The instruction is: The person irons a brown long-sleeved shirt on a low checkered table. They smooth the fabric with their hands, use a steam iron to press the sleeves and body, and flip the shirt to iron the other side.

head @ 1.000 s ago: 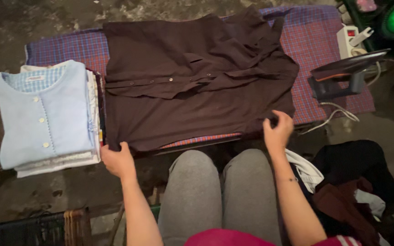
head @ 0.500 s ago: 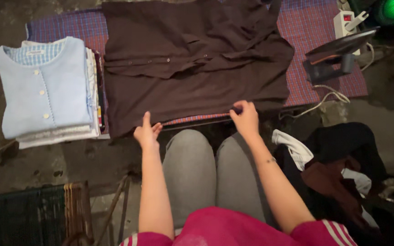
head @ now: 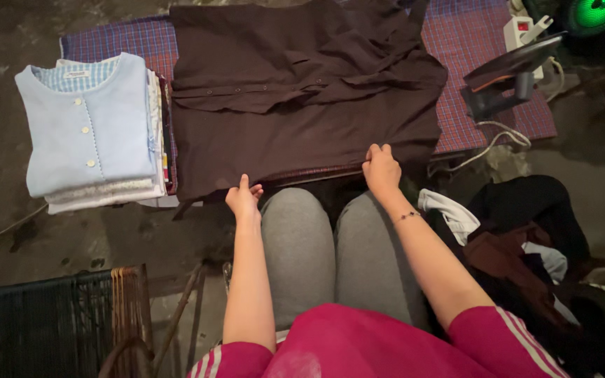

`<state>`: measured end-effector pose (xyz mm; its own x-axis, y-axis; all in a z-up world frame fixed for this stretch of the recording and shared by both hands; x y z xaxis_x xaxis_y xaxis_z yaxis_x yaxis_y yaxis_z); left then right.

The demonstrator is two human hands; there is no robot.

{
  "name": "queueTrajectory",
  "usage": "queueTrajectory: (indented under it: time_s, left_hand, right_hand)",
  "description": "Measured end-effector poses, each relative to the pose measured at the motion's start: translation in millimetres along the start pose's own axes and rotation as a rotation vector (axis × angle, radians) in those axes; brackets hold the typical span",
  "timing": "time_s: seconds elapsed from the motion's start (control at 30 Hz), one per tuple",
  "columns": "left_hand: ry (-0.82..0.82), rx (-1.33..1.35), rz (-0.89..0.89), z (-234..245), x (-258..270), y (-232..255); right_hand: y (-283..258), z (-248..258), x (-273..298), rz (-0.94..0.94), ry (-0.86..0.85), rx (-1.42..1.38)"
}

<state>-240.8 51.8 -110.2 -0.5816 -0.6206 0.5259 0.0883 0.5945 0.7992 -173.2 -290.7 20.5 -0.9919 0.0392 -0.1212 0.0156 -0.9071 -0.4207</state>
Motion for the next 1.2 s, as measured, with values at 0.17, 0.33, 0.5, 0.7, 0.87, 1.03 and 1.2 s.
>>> queueTrajectory:
  time_s: [0.17, 0.33, 0.5, 0.7, 0.87, 1.03, 1.2]
  left_hand:
    - [0.014, 0.049, 0.019, 3, -5, -11]
    - [-0.001, 0.073, 0.020, 4, -11, -13]
    - [-0.001, 0.098, 0.032, 9, -17, -16]
    - [-0.014, 0.096, 0.000, 21, -20, -20]
    - [0.141, -0.051, -0.153, 26, 11, 8]
    - [0.108, -0.208, -0.290, -15, 76, 53]
    - [-0.101, -0.286, -0.378, -88, 105, 58]
  right_hand:
    - [10, -1, 6, 0.017, 0.053, 0.070]
    - [25, -18, 7, 0.026, 0.046, 0.167]
    - [33, -25, 12, -0.042, 0.002, 0.164]
    - [46, -20, 15, -0.235, 0.096, -0.142]
    - [102, -18, -5, -0.221, 0.504, -0.393]
    - [169, -25, -43, -0.327, 0.487, -0.375]
    - [211, -31, -54, -0.626, 0.214, -0.469]
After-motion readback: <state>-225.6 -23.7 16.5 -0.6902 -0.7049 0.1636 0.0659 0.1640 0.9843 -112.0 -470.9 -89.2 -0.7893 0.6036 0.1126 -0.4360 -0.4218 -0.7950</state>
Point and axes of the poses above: each hand's wrist, its own x-axis away from the middle knuckle, its own z-axis out of the back of the hand, y = z × x, the point moved 1 cm from there along -x, towards the middle knuckle, and after that the axes turned 1 degree about -z, right-handed, at the moved point
